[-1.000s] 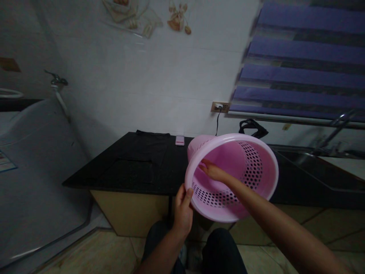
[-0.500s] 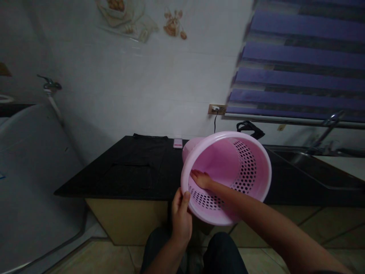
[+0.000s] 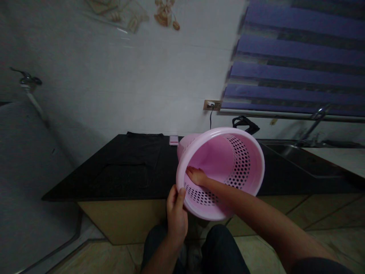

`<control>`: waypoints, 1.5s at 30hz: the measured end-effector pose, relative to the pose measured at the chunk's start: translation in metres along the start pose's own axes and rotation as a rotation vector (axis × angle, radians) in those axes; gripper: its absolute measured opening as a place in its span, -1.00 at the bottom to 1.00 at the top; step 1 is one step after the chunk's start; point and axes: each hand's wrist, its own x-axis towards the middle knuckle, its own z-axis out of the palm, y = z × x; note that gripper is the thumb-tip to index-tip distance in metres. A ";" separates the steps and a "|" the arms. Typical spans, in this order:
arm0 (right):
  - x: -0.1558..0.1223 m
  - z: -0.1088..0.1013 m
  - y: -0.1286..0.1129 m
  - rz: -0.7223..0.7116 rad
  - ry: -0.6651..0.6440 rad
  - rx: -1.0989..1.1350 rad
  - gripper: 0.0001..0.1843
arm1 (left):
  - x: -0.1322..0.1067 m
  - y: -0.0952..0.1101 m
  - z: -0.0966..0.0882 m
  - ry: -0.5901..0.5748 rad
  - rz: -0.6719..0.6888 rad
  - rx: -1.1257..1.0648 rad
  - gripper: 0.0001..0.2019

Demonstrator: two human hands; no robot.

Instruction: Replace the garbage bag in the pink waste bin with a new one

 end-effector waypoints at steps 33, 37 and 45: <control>0.010 -0.011 -0.023 -0.020 0.035 0.103 -0.30 | 0.025 0.013 -0.019 -0.180 0.061 0.165 -0.68; 0.010 -0.006 -0.021 0.025 0.044 0.119 -0.36 | 0.029 0.011 -0.028 -0.160 0.134 0.241 -0.69; 0.010 0.005 -0.019 0.004 0.086 0.111 -0.41 | 0.028 -0.014 -0.057 -0.034 0.184 0.349 -0.61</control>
